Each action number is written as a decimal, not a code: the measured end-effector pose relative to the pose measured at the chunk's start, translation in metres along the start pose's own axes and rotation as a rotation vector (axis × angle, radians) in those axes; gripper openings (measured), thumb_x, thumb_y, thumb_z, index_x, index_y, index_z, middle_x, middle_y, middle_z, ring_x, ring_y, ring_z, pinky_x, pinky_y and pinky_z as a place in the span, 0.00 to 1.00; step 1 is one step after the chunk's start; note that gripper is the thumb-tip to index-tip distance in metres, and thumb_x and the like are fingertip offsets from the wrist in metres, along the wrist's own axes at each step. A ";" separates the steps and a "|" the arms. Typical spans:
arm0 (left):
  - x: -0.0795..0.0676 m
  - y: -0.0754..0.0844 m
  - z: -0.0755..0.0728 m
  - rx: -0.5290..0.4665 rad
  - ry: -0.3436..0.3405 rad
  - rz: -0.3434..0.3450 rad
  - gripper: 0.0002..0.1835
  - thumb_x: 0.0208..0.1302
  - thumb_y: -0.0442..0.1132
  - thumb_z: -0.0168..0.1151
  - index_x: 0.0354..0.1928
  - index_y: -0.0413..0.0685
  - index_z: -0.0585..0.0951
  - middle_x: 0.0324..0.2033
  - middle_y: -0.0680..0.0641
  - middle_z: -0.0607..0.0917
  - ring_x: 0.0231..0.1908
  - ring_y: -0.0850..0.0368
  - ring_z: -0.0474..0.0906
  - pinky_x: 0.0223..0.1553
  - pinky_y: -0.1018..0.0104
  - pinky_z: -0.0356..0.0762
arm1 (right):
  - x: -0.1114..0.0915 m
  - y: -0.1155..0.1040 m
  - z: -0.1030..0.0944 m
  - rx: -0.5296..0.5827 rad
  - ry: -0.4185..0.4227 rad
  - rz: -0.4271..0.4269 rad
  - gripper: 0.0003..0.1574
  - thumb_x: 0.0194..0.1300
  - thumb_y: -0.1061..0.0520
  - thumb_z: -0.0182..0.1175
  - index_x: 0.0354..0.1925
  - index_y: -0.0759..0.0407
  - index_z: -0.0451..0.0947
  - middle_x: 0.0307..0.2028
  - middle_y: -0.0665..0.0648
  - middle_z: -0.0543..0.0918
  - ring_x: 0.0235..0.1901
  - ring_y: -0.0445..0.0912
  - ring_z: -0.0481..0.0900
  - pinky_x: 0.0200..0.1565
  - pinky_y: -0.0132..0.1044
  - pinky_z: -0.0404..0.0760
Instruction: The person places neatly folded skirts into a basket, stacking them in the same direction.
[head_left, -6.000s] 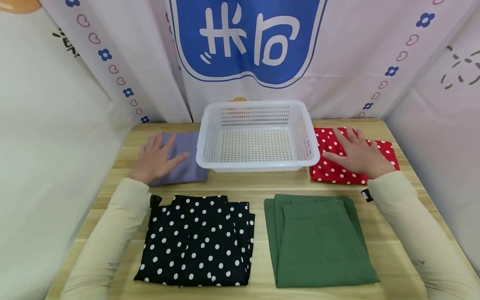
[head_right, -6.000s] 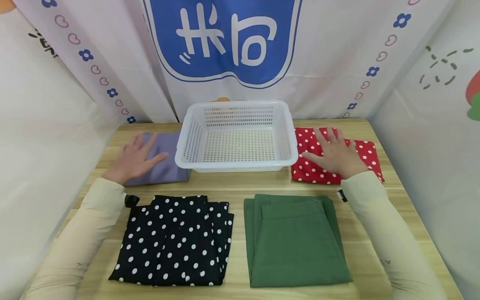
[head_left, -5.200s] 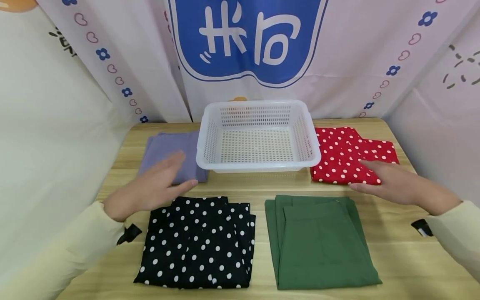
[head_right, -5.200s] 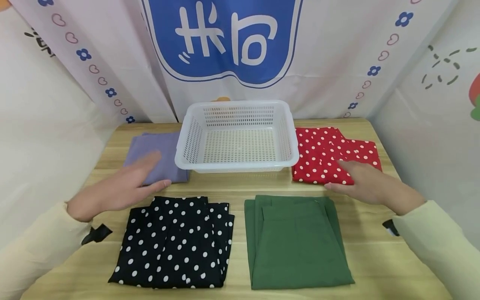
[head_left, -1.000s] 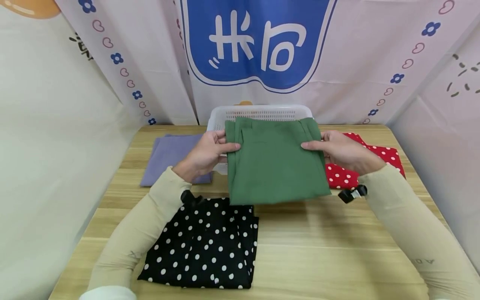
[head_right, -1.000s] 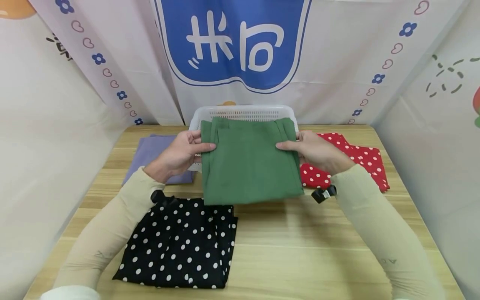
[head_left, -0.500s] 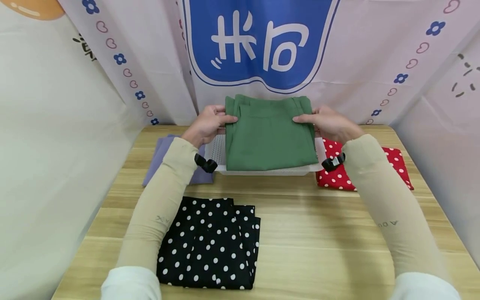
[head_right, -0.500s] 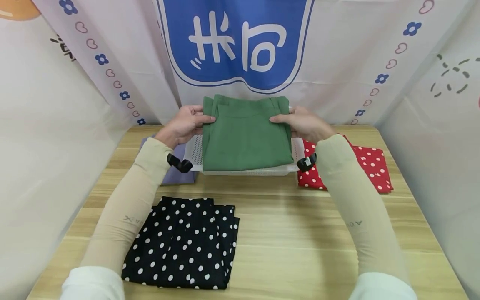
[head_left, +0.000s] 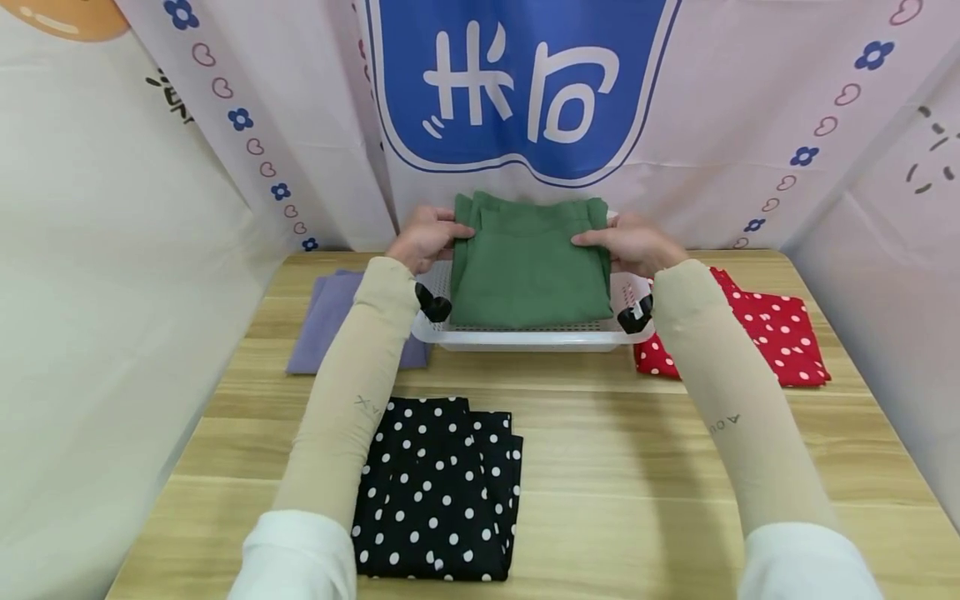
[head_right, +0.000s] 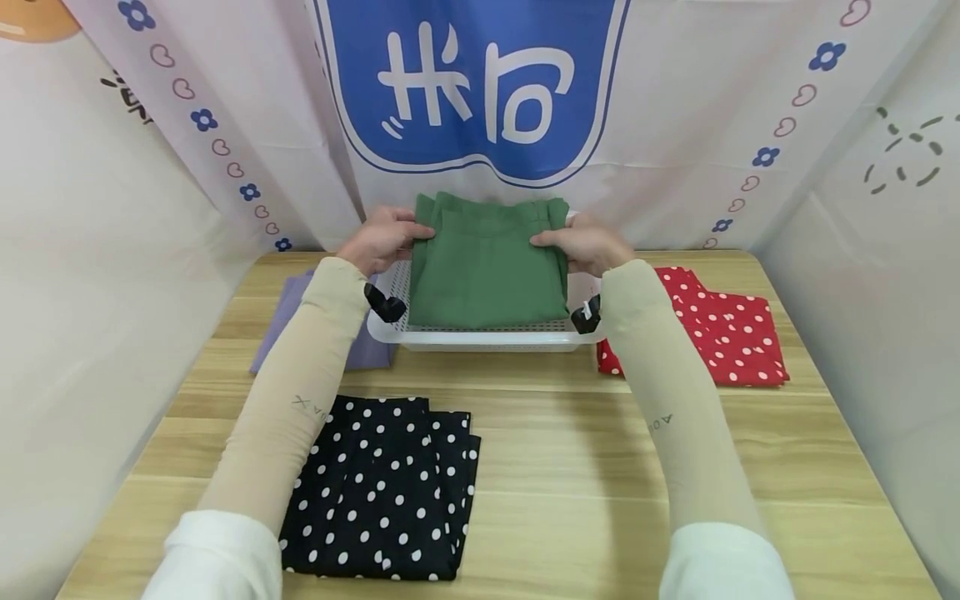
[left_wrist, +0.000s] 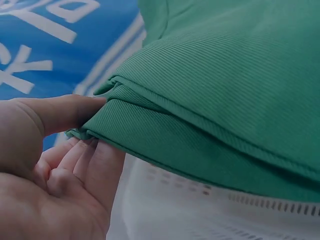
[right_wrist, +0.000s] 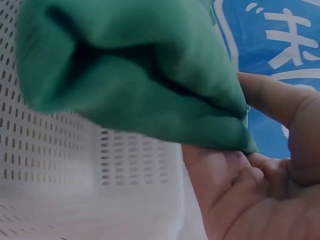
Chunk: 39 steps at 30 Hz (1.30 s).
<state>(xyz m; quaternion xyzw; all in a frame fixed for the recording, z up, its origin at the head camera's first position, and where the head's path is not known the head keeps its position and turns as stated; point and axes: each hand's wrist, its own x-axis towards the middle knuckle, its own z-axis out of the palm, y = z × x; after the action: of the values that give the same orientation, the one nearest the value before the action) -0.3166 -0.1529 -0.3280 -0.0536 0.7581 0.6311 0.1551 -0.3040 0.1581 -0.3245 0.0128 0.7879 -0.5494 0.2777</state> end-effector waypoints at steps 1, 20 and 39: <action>0.002 -0.002 0.001 0.008 0.001 -0.010 0.19 0.64 0.32 0.62 0.57 0.42 0.80 0.46 0.45 0.86 0.37 0.60 0.86 0.43 0.65 0.87 | 0.002 0.001 0.001 -0.003 0.005 0.007 0.30 0.67 0.48 0.60 0.60 0.61 0.66 0.48 0.52 0.79 0.39 0.41 0.84 0.47 0.36 0.86; 0.010 -0.031 0.014 0.339 -0.003 -0.051 0.13 0.68 0.36 0.57 0.49 0.33 0.78 0.51 0.41 0.80 0.47 0.50 0.83 0.51 0.58 0.84 | 0.006 0.019 0.007 -0.226 0.025 0.131 0.34 0.68 0.46 0.58 0.60 0.68 0.64 0.58 0.65 0.72 0.56 0.54 0.78 0.61 0.47 0.79; -0.044 -0.022 -0.046 0.900 -0.094 0.223 0.37 0.69 0.50 0.54 0.71 0.35 0.59 0.69 0.35 0.67 0.68 0.41 0.66 0.68 0.47 0.68 | -0.070 0.045 -0.081 -0.648 0.105 -0.047 0.60 0.61 0.23 0.50 0.75 0.57 0.49 0.71 0.67 0.60 0.66 0.66 0.63 0.59 0.66 0.73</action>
<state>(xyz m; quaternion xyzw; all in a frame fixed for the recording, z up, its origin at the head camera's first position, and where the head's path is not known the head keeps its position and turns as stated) -0.2766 -0.2069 -0.3278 0.1294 0.9499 0.2538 0.1284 -0.2649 0.2663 -0.3120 -0.0659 0.9351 -0.2751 0.2134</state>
